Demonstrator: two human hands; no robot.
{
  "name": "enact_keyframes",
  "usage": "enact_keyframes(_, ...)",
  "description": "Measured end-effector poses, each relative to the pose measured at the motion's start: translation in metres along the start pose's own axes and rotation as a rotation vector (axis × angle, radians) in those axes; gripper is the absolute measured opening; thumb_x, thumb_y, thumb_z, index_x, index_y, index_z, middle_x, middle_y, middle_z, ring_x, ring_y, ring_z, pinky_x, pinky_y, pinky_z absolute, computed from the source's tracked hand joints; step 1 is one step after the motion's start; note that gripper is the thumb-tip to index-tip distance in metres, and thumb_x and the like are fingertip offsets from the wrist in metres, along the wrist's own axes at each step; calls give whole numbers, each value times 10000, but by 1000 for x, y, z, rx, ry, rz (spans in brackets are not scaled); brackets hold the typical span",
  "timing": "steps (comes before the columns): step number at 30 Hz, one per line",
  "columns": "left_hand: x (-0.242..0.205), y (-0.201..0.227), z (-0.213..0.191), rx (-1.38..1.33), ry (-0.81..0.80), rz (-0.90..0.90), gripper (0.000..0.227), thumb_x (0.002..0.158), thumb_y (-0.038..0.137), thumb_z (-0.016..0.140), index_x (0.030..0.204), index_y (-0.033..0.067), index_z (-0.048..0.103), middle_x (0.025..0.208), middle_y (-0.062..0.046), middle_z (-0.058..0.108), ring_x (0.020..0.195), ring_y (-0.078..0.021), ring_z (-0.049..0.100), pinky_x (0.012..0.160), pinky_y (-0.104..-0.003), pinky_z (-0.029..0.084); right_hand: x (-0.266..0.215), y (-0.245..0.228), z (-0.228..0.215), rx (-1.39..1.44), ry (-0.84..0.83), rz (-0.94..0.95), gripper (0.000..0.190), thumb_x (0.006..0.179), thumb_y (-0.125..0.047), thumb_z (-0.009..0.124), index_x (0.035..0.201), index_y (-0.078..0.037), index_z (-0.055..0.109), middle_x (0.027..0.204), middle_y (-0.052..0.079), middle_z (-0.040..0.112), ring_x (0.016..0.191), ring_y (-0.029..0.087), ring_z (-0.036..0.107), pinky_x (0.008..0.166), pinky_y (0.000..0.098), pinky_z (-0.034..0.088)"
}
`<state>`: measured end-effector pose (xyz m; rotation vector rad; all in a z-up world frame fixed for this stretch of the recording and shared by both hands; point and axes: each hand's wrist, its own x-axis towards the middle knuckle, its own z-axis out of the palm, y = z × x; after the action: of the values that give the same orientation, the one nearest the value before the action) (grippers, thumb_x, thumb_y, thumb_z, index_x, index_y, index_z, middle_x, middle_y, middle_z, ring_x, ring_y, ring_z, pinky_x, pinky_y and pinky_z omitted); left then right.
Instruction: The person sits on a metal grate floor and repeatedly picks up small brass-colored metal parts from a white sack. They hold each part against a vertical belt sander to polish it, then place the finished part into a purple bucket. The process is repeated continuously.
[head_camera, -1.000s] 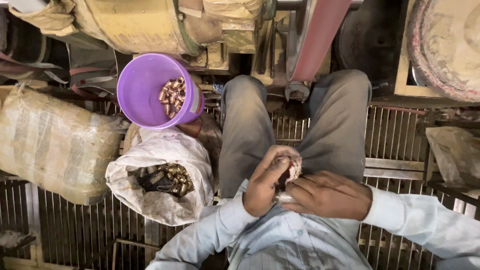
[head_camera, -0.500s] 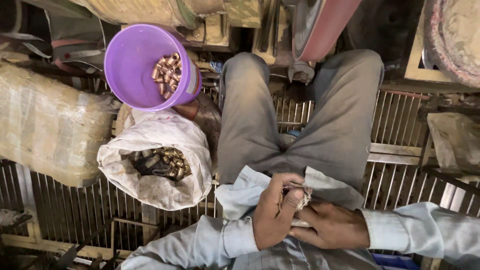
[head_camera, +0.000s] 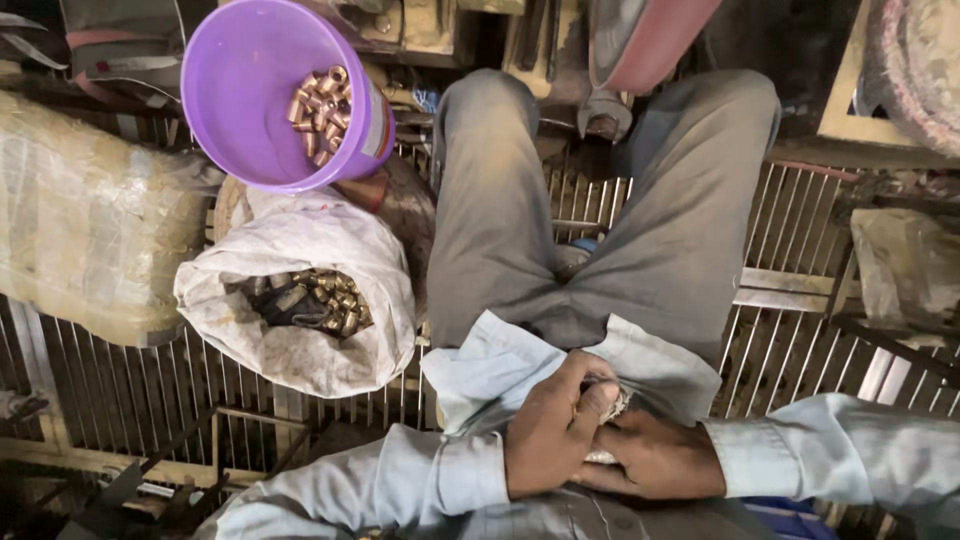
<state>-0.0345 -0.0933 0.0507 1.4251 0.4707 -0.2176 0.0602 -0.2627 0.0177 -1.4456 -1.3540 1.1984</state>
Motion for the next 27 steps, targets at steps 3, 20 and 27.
enact_keyframes(3, 22, 0, -13, -164, -18, 4, 181, 1103, 175, 529, 1197, 21, 542, 1024, -108, 630, 923, -210, 619, 832, -335, 523, 15, -3, -16, 13, 21, 105, 276, 940, -298, 752, 1036, -47, 691, 836, 157, 740, 727, 352, 730, 653, 434, 566)
enact_keyframes(20, 66, -6, -79, 25, 302, 146, 336, 987, 33, 553, 1317, -10, 504, 1102, -122, 675, 980, -203, 661, 887, -303, 532, 16, 21, -86, 487, 396, 321, 245, 1001, -194, 543, 1146, -6, 604, 707, 21, 475, 626, 129, 424, 562, 293, 387)
enact_keyframes(27, 78, -4, -76, 420, 374, 333, 263, 990, 56, 579, 1236, -26, 533, 1127, -239, 711, 1049, -379, 716, 869, -415, 564, 20, 34, -96, 999, 357, 374, 280, 1038, -220, 482, 1059, 32, 602, 667, -32, 336, 571, 98, 329, 535, 290, 320)
